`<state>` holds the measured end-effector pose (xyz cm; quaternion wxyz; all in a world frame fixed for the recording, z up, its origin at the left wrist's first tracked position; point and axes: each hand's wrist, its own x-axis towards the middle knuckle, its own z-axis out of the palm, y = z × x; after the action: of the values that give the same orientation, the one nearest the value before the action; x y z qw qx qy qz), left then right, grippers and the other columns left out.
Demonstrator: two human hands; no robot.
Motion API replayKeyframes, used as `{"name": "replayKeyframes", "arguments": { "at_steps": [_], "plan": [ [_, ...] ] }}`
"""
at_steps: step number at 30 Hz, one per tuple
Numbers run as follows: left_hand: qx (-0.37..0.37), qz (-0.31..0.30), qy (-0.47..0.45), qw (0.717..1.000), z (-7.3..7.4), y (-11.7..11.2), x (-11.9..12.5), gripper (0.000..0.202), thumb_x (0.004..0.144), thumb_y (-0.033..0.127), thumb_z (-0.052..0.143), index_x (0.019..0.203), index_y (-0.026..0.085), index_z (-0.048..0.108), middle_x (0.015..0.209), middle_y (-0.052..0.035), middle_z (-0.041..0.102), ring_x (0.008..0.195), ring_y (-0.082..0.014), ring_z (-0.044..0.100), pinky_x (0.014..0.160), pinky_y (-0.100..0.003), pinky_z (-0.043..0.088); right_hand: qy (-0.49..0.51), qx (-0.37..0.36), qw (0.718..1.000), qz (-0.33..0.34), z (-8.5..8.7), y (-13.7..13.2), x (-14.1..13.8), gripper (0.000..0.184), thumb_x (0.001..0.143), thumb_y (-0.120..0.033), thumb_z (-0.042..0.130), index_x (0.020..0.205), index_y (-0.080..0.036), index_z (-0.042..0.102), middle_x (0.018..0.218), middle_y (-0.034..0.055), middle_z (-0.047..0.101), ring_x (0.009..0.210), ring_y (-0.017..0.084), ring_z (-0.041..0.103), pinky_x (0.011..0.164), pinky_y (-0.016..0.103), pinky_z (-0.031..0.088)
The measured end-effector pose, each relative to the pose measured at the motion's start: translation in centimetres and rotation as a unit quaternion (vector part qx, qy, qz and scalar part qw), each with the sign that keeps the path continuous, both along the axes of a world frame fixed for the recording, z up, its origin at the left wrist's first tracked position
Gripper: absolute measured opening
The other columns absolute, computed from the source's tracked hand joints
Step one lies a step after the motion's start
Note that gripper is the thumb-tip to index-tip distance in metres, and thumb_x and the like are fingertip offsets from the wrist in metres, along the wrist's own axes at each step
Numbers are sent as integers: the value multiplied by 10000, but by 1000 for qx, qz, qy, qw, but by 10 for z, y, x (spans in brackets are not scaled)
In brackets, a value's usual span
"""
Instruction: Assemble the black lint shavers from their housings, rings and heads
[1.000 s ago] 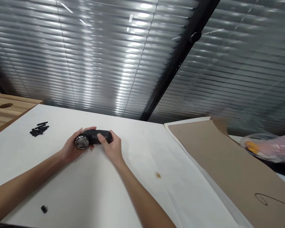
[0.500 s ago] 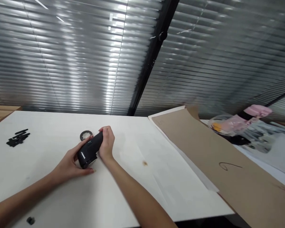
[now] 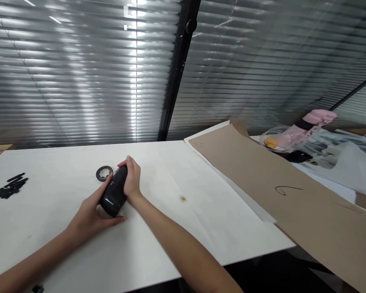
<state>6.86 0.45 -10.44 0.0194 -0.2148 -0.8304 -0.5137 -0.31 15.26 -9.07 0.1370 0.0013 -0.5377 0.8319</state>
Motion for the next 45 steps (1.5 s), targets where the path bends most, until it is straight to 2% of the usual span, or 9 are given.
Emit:
{"name": "replayKeyframes", "arguments": {
  "at_steps": [5, 10, 17, 24, 30, 35, 37, 40, 45],
  "plan": [
    [-12, 0, 45, 999, -5, -2, -2, 1120, 746, 387, 927, 1689, 344, 325, 1655, -82, 498, 1485, -349, 528, 1089, -396, 588, -32, 33, 999, -7, 3, 0, -3, 424, 825, -571, 707, 610, -222, 599, 544, -21, 574, 507, 142, 536, 526, 282, 442],
    [-3, 10, 72, 997, -4, -4, -1, 1051, 742, 313, 892, 1661, 308, 382, 1543, -83, 626, 1374, -322, 645, 1058, -382, 600, -71, 11, 997, -28, 5, 1, -8, 522, 804, -627, 676, 488, -217, 608, 478, -5, 524, 462, 145, 516, 489, 297, 409],
    [16, 5, 17, 1000, 7, -3, -1, 991, 716, 271, 858, 1622, 270, 459, 1439, -85, 702, 1250, -315, 716, 1019, -391, 609, -82, -21, 996, -9, 4, 5, -12, 556, 824, -635, 652, 462, -213, 640, 453, 16, 552, 453, 161, 543, 488, 299, 441],
    [193, 43, -156, 968, 15, -10, -12, 826, 680, 370, 917, 1437, 165, 659, 1258, -131, 770, 1127, -349, 737, 951, -393, 616, -60, -37, 991, -116, 3, 19, -23, 618, 887, -613, 622, 402, -252, 493, 415, 6, 500, 451, 150, 509, 483, 277, 447],
    [335, 58, -251, 906, 17, -11, -17, 460, 720, 439, 878, 1065, 146, 796, 1114, -115, 774, 1043, -325, 730, 952, -418, 625, -51, -132, 987, -76, -5, 34, -36, 668, 897, -695, 563, 432, -260, 361, 407, -42, 325, 374, 119, 361, 384, 266, 336],
    [308, 48, -279, 908, 17, -12, -15, 481, 717, 431, 888, 1108, 174, 778, 1015, -74, 756, 845, -262, 723, 838, -385, 632, -45, -250, 964, -80, -1, 41, -43, 683, 933, -700, 513, 462, -244, 325, 458, -28, 354, 449, 123, 370, 492, 286, 443],
    [287, 33, -279, 916, 16, -13, -14, 534, 734, 431, 883, 1194, 187, 762, 1060, -75, 760, 895, -262, 718, 851, -370, 622, -47, -282, 957, -59, -1, 47, -46, 667, 940, -675, 512, 478, -236, 312, 479, -37, 330, 464, 116, 343, 517, 282, 440],
    [267, 26, -281, 922, 12, -14, -14, 616, 735, 464, 873, 1268, 184, 744, 1169, -100, 759, 987, -283, 709, 847, -355, 614, -38, -290, 956, -21, -3, 52, -47, 594, 934, -587, 528, 515, -232, 302, 525, -48, 312, 482, 114, 336, 567, 292, 462],
    [282, 44, -284, 915, 10, -15, -18, 598, 751, 551, 823, 1184, 144, 755, 1024, -103, 769, 756, -240, 707, 772, -343, 583, -44, -299, 953, -17, -5, 52, -48, 491, 903, -477, 510, 529, -232, 306, 548, -37, 335, 500, 126, 369, 590, 306, 482]
  ]
}}
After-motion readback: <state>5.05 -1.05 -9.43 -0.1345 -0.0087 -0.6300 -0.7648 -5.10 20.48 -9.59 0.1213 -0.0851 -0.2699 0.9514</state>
